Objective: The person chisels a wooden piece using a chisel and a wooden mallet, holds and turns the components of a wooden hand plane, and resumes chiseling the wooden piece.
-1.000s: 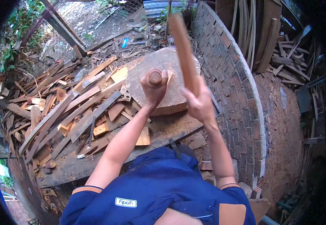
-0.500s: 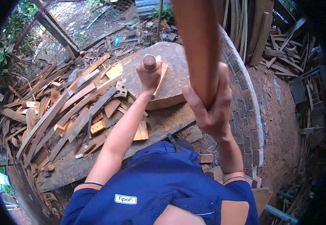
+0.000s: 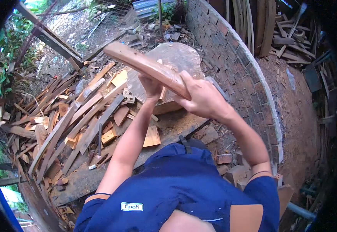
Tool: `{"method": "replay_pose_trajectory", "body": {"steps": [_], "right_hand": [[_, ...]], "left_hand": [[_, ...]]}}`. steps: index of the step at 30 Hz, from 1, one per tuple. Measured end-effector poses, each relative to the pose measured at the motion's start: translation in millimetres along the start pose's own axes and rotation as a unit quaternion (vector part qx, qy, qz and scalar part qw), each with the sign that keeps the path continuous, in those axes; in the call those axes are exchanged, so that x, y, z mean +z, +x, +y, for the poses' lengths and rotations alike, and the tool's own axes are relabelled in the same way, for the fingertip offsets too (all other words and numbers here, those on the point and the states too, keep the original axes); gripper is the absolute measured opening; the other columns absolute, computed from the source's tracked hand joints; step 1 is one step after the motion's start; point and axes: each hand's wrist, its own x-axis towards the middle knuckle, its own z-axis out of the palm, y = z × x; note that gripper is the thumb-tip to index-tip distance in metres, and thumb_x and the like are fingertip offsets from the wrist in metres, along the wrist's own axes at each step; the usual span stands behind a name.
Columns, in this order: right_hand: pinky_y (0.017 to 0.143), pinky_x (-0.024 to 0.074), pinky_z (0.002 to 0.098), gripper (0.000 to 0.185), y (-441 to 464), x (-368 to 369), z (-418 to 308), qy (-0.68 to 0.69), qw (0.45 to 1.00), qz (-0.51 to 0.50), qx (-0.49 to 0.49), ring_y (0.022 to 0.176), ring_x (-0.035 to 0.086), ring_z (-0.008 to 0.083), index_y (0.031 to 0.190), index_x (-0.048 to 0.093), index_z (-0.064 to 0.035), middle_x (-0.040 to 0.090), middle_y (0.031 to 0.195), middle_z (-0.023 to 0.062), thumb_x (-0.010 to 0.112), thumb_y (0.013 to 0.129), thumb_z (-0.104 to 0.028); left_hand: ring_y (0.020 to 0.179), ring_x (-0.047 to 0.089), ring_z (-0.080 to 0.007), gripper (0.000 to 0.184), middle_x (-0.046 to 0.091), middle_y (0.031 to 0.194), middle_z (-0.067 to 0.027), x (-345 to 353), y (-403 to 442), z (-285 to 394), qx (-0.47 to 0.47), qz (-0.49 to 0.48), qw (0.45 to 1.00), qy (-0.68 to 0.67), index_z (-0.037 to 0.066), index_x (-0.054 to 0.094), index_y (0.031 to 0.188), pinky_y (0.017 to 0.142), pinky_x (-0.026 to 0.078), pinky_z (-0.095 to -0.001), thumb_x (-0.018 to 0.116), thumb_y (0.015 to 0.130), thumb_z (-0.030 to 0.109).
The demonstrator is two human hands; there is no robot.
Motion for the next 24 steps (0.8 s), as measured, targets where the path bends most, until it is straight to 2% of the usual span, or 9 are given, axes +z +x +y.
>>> {"method": "replay_pose_trajectory", "body": {"steps": [6,8,9,11,13,15,18,22,24], "right_hand": [[0.069,0.0485,0.0479,0.050,-11,-21,-19,0.136,0.979,0.143,-0.053,0.083,0.062,0.0455,0.119,0.042,-0.0023,0.062,0.084,0.0287,0.067,0.080,-0.023],[0.070,0.0486,0.0462,0.050,-5,-8,-6,0.056,0.994,0.094,-0.007,0.077,0.065,0.0418,0.120,0.042,-0.0019,0.064,0.084,0.0253,0.065,0.081,-0.024],[0.074,0.0473,0.0416,0.050,1,-1,9,-0.002,0.998,-0.038,0.046,0.082,0.065,0.0323,0.118,0.044,-0.0010,0.063,0.091,0.0219,0.064,0.081,-0.028],[0.077,0.0461,0.0395,0.050,-2,10,29,0.108,0.993,-0.022,0.039,0.087,0.062,0.0290,0.116,0.046,-0.0005,0.062,0.094,0.0205,0.065,0.081,-0.031],[0.082,0.0432,0.0349,0.050,1,27,45,0.274,0.959,0.002,0.070,0.096,0.056,0.0243,0.112,0.050,0.0001,0.059,0.097,0.0188,0.066,0.080,-0.036],[0.077,0.0468,0.0375,0.052,13,52,71,0.258,0.959,0.034,0.111,0.087,0.061,0.0272,0.112,0.048,-0.0005,0.062,0.093,0.0192,0.065,0.081,-0.038],[0.074,0.0508,0.0417,0.052,32,99,117,0.195,0.961,-0.034,0.194,0.082,0.066,0.0320,0.110,0.046,-0.0012,0.064,0.090,0.0221,0.065,0.080,-0.040],[0.083,0.0489,0.0504,0.057,31,146,127,0.073,0.965,-0.085,0.235,0.095,0.063,0.0434,0.115,0.041,-0.0038,0.064,0.100,0.0282,0.064,0.079,-0.041],[0.084,0.0474,0.0531,0.052,25,153,125,0.054,0.967,-0.079,0.234,0.098,0.060,0.0469,0.112,0.040,-0.0038,0.063,0.101,0.0298,0.063,0.081,-0.038]], "left_hand": [[0.061,0.057,-0.0147,0.010,0.062,0.069,-0.0075,-9,2,-17,0.016,-0.071,0.995,0.064,-0.001,0.060,0.080,0.059,0.046,-0.0316,0.067,0.075,0.004],[0.067,0.058,-0.0120,0.012,0.063,0.076,-0.0060,-16,2,-29,0.086,-0.083,0.992,0.040,-0.001,0.059,0.081,0.060,0.046,-0.0287,0.068,0.075,0.004],[0.067,0.058,-0.0120,0.012,0.063,0.076,-0.0060,-16,1,-21,0.089,-0.083,0.992,0.041,-0.001,0.059,0.081,0.060,0.046,-0.0287,0.068,0.075,0.004],[0.071,0.059,-0.0092,0.009,0.064,0.082,-0.0042,-8,-1,-2,-0.023,-0.020,0.997,-0.076,0.001,0.061,0.083,0.062,0.046,-0.0257,0.068,0.079,0.005],[0.071,0.058,-0.0069,0.005,0.061,0.075,-0.0010,-18,-2,7,-0.104,-0.048,0.992,0.050,0.004,0.061,0.084,0.060,0.046,-0.0232,0.065,0.084,0.006],[0.069,0.058,-0.0069,0.005,0.060,0.071,-0.0008,-23,-9,18,-0.158,-0.054,0.983,0.072,0.004,0.060,0.084,0.059,0.046,-0.0237,0.065,0.085,0.007],[0.062,0.058,-0.0116,0.013,0.059,0.066,-0.0040,-37,-27,17,-0.051,-0.116,0.986,0.113,0.005,0.058,0.081,0.057,0.046,-0.0283,0.070,0.082,0.010],[0.068,0.057,-0.0186,0.014,0.060,0.073,-0.0077,-52,-52,42,-0.054,-0.326,0.941,0.071,0.004,0.061,0.081,0.065,0.047,-0.0306,0.073,0.074,0.006],[0.075,0.056,-0.0267,0.018,0.057,0.077,-0.0085,-55,-60,45,0.062,-0.424,0.898,0.101,0.006,0.063,0.078,0.074,0.047,-0.0364,0.077,0.068,0.010]]}}
